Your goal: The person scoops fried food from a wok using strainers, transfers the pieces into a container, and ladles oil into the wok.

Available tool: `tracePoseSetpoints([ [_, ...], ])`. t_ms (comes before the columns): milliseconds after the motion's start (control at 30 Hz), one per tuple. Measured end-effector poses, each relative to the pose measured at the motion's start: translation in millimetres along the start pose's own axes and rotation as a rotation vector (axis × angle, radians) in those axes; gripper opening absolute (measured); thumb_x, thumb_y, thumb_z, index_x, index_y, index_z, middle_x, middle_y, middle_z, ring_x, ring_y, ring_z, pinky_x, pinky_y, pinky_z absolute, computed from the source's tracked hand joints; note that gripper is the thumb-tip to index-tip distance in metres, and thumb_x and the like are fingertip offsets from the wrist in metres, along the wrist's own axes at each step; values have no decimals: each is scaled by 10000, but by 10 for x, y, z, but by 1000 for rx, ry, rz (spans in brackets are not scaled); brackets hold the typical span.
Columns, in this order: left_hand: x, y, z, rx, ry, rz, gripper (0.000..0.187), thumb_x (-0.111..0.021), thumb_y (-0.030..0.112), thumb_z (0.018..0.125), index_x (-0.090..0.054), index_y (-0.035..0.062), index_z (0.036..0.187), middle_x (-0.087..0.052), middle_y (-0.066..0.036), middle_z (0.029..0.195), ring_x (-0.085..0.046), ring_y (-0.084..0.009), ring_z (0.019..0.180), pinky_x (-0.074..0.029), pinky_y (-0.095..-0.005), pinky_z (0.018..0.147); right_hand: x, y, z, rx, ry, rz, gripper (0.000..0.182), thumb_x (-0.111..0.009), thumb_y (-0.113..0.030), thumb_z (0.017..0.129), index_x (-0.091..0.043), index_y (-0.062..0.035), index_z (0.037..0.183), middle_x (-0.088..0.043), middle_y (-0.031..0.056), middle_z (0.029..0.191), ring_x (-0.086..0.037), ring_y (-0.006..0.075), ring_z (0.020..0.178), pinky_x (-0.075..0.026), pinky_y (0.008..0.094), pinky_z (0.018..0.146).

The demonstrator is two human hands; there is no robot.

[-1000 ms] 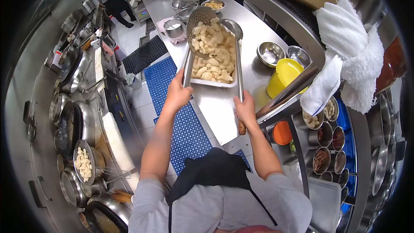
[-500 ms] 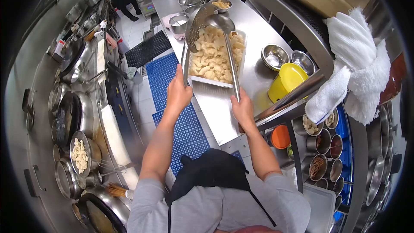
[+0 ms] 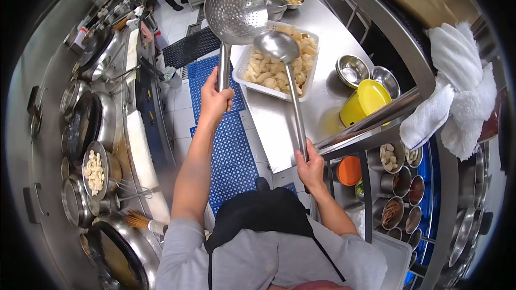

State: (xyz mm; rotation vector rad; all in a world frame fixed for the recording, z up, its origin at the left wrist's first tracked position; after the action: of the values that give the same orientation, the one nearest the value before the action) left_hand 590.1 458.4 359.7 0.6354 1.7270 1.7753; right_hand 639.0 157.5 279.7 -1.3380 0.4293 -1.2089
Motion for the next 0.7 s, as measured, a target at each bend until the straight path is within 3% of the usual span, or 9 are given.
tracePoseSetpoints([
  [100, 263, 81, -192, 158, -23, -384, 722, -556, -98, 737, -321, 20, 1409, -541, -37, 706, -487, -98, 450, -363, -230, 341, 4, 35, -9, -198, -123, 101, 407, -603, -40, 848, -510, 10, 1242, -671, 106, 869, -653, 221, 784, -501, 317, 736],
  [167, 622, -25, -404, 189, -17, -491, 657, -593, -67, 754, -358, 10, 1363, -549, -37, 715, -493, -77, 463, -372, -223, 343, -56, -63, -33, -322, -237, 454, 350, -578, -78, 906, -533, -2, 1244, -560, -30, 736, -482, 54, 508, -413, 215, 444],
  [200, 786, 19, -604, 181, -20, -495, 674, -609, -52, 756, -346, 11, 1373, -561, -37, 720, -492, -74, 460, -379, -223, 350, -141, -30, -67, -323, -264, 507, 353, -575, -86, 911, -524, -9, 1252, -533, -35, 686, -409, 6, 447, -337, 184, 364],
  [300, 1247, 207, -1341, 99, 144, -441, 759, -601, -65, 770, -266, 19, 1445, -572, -53, 752, -484, -76, 461, -372, -220, 364, -282, -249, -177, -345, -545, 607, 345, -565, -99, 917, -496, 44, 1223, -490, 8, 593, -448, 69, 387, -383, 205, 351],
  [367, 1589, 339, -1897, 32, 295, -366, 760, -586, -79, 770, -260, 20, 1449, -573, -60, 775, -486, -79, 463, -377, -220, 361, -478, -481, -303, -459, -746, 764, 354, -577, -131, 918, -500, 33, 1221, -485, 23, 592, -453, 81, 389, -388, 211, 342],
  [500, 2195, 434, -3080, -33, 800, -134, 791, -576, -79, 770, -259, 102, 1472, -563, -52, 814, -467, -80, 446, -371, -207, 354, -1002, -875, -546, -622, -1158, 948, 417, -620, -215, 897, -504, 27, 1216, -468, 41, 596, -447, 102, 397, -387, 237, 334],
  [700, 2688, 655, -4916, -144, 1263, -17, 767, -556, -75, 772, -276, 97, 1465, -546, -36, 823, -464, -68, 450, -363, -203, 350, -1778, -1452, -1042, -696, -1674, 805, 395, -608, -176, 894, -521, 53, 1204, -491, 38, 598, -448, 95, 395, -370, 240, 326],
])
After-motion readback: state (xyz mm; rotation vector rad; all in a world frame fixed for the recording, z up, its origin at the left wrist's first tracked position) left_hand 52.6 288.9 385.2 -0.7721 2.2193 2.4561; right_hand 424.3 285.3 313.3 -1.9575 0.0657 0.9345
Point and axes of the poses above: each hand's wrist, its own z-axis towards the middle knuckle, its own x-axis out of the back of the hand, y = z × x, the point moved 2 cm from there along z, towards the middle knuckle
